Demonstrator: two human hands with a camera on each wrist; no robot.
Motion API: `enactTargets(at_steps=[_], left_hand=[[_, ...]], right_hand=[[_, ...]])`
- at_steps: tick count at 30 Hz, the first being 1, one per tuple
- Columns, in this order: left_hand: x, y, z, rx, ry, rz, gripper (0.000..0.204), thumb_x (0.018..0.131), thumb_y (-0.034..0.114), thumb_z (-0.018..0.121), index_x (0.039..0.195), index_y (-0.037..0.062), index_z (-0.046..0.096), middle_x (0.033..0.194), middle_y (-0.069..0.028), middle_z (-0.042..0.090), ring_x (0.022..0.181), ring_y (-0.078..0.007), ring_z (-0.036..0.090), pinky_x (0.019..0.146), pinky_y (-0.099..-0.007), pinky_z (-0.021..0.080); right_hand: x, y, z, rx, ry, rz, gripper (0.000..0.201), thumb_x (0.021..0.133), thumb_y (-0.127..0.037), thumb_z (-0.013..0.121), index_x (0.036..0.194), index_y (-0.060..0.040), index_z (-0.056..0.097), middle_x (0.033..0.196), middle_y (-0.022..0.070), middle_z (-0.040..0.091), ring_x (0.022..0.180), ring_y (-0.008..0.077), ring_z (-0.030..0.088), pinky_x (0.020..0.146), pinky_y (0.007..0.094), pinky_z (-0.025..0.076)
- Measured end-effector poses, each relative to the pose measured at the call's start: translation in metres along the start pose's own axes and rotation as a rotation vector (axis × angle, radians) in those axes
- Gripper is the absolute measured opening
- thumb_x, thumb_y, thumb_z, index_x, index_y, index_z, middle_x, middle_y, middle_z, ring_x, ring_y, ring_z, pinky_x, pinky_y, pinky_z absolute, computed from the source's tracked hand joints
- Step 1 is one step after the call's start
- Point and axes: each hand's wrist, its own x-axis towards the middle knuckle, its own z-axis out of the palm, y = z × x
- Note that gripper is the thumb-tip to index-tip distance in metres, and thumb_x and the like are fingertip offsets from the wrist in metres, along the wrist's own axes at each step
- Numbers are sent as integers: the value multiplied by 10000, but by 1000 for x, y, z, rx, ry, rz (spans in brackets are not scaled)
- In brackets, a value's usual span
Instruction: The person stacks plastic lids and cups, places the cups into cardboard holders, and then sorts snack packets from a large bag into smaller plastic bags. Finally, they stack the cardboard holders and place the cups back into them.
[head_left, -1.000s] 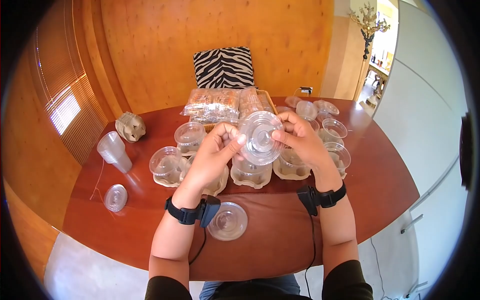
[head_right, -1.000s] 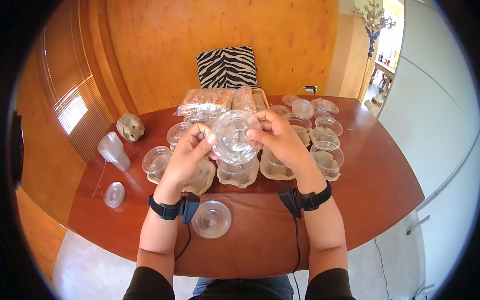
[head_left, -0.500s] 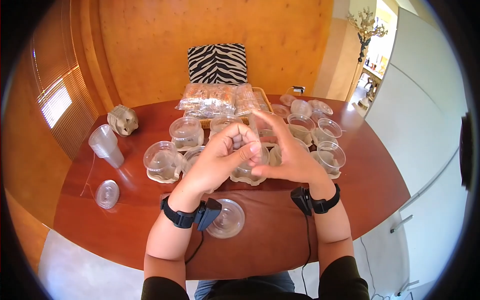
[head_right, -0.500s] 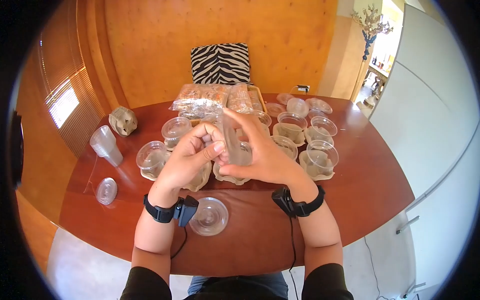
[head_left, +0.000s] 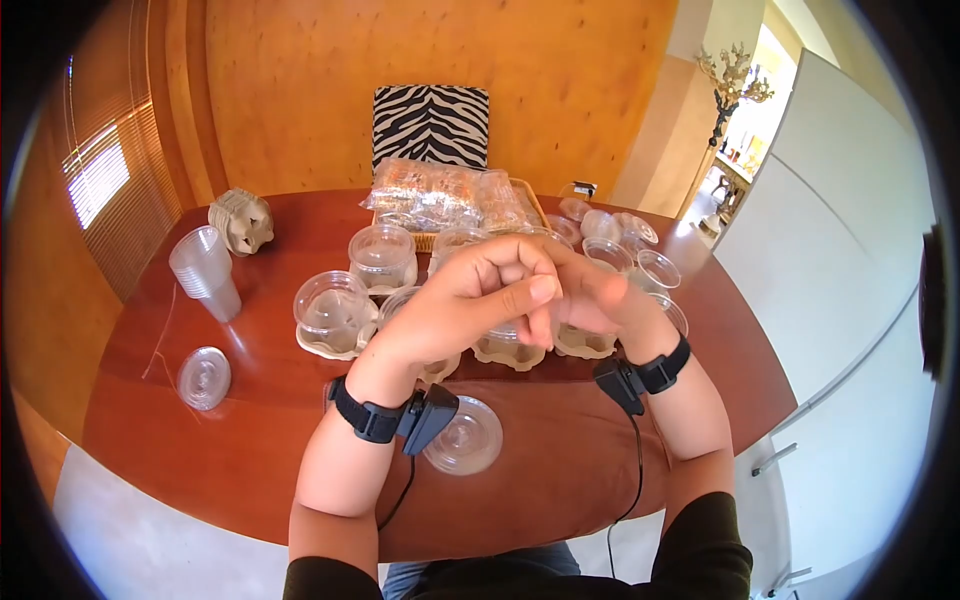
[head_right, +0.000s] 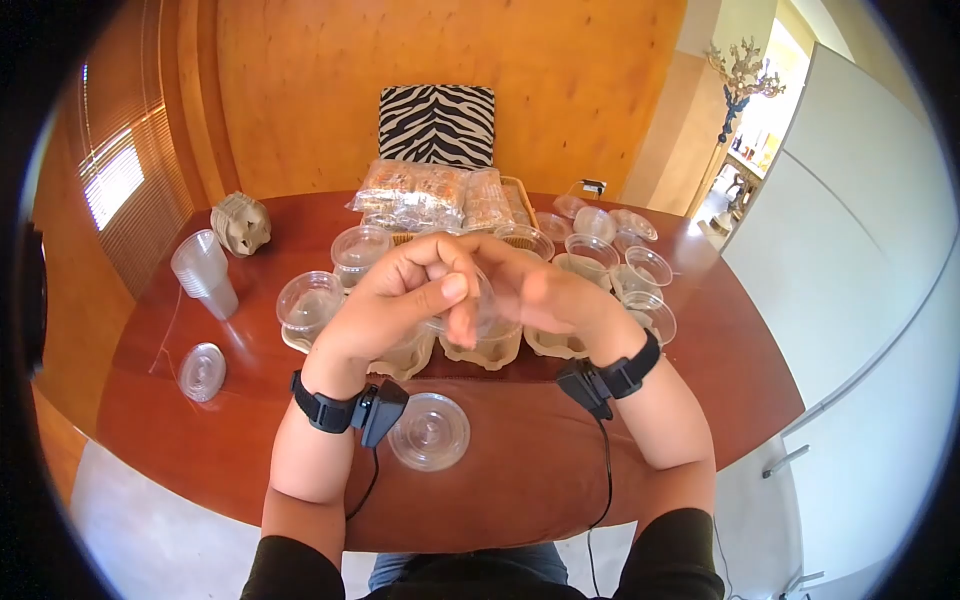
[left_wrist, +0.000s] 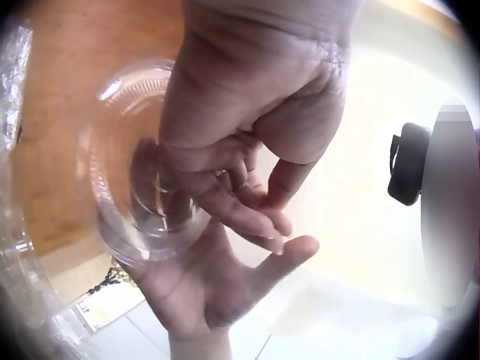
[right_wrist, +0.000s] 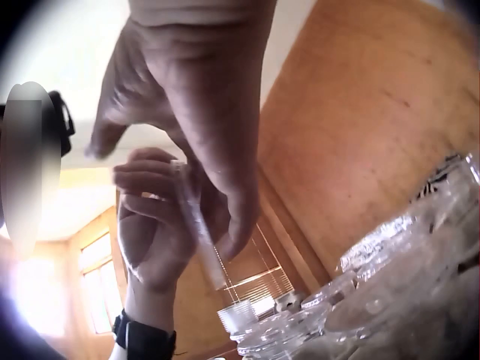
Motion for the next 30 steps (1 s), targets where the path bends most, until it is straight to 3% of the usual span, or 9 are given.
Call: enactTargets(at_steps=[2,8,12,14,16,17,20,26,30], left_hand=[[0,-5,-4,-65,-74,125,162,957,198,547,924,39,548,691,-10,584,621,-70,571,553,-204,457],[-2,0,-12,-341,-154,280,252,972,273,510,867,44,532,564,22,448,470,-67,461,421,-198,362],[0,-2,-17,-326,-55,186,251,977,278,500,869,56,542,585,24,451,517,-75,482,488,-198,390],[2,-2,-23,-234,50,91,241,974,277,507,876,62,557,603,26,471,559,-75,502,529,-196,404],[2,1,-28,-162,162,45,232,970,275,516,882,69,571,621,30,489,593,-73,517,558,-195,414],[1,4,-30,-138,223,45,227,968,275,521,884,72,577,631,33,497,607,-71,523,566,-195,417],[-3,9,-41,-101,297,77,204,966,259,523,889,75,566,667,37,503,623,-67,508,565,-194,405],[-8,23,-40,55,328,78,187,969,247,512,903,73,531,686,34,480,633,-58,480,558,-177,380],[-8,26,-37,177,296,44,172,965,236,516,915,74,546,707,34,514,666,-52,511,579,-186,397]], right_hand=[[2,10,5,180,19,-28,815,789,-526,678,1357,-81,299,1177,154,521,1016,289,586,904,442,455],[23,18,21,211,110,-50,726,837,-510,632,1337,-102,299,1241,148,489,1178,290,508,942,474,446],[26,13,5,132,107,39,761,843,-482,641,1386,-106,264,1303,135,442,1219,280,470,977,457,412],[23,9,-13,-134,192,99,828,834,-477,653,1431,-102,220,1332,146,418,1238,286,447,996,444,389],[16,-3,-35,-599,367,169,914,814,-482,670,1473,-97,167,1356,168,395,1265,293,413,1013,434,365],[13,-18,-43,-907,466,446,979,773,-517,682,1493,-122,148,1405,220,338,1309,345,330,1038,465,323],[-7,-5,-96,-1326,579,646,1008,734,-564,706,1458,-48,230,1412,283,305,1344,395,266,1090,458,251],[1,6,-110,-1358,430,934,1034,732,-633,664,1464,-54,218,1464,285,208,1391,401,148,1110,457,211],[-11,42,-149,-1325,421,990,881,811,-704,457,1490,-213,184,1492,222,219,1404,409,92,1111,495,161]])
